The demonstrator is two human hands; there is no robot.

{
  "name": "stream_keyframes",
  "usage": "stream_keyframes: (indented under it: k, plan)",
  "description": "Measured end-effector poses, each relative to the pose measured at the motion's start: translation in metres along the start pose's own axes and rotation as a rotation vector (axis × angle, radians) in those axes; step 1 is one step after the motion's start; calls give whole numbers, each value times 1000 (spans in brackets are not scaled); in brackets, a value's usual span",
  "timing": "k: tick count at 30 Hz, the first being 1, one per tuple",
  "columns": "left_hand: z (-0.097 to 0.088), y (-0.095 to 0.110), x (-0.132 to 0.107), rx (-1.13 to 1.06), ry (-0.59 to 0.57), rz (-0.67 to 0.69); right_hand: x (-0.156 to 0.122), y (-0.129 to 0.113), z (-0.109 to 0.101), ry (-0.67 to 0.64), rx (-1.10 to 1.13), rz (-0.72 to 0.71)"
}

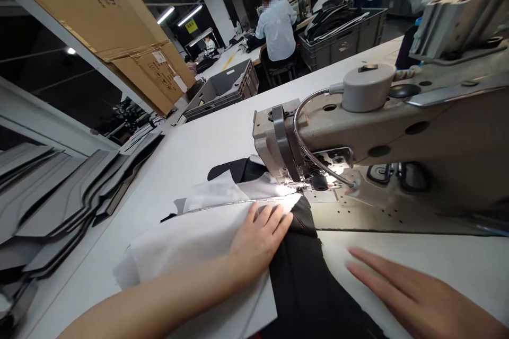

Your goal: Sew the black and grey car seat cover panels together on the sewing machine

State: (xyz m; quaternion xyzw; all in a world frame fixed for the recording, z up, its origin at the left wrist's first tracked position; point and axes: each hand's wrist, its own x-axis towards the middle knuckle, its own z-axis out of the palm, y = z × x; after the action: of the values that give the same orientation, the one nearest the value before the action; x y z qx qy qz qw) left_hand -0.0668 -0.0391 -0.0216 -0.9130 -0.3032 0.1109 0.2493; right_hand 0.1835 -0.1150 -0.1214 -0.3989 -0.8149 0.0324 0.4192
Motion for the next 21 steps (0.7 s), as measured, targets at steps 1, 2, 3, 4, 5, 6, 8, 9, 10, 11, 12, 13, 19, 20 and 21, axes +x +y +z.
stream_keyframes:
  k: [1,2,3,4,5,6,8,9,10,11,12,13,19,20,21]
  plan:
    - [7,1,3,49,9,-34,13,6,5,-35,-55,-105]
    - [13,0,7,94,16,-80,27,11,13,-56,-116,-213]
    - [18,-5,12,132,24,-116,41,15,23,-68,-175,-305]
    - [22,-11,18,161,38,-133,54,17,34,-71,-223,-377]
    - [25,-18,23,183,59,-126,66,19,46,-75,-238,-390]
    - [28,-25,27,194,81,-98,75,20,57,-84,-219,-378]
    - [31,-39,33,180,107,0,85,21,75,-131,-125,-303]
    - [32,-45,35,153,108,52,87,22,80,-169,-44,-269]
    - [31,-49,36,114,102,98,88,22,83,-219,57,-239]
    - [30,-50,38,67,94,133,87,21,84,-278,169,-218]
    - [29,-49,40,19,85,158,85,20,82,-337,273,-207]
    - [27,-45,42,-24,77,179,83,17,79,-386,346,-200]
    - [15,-7,60,-189,-61,191,61,-3,58,-370,154,-231]
    - [13,-5,62,-231,-102,146,58,-4,56,-360,114,-240]
    - [10,-5,62,-281,-148,96,56,-4,54,-357,87,-250]
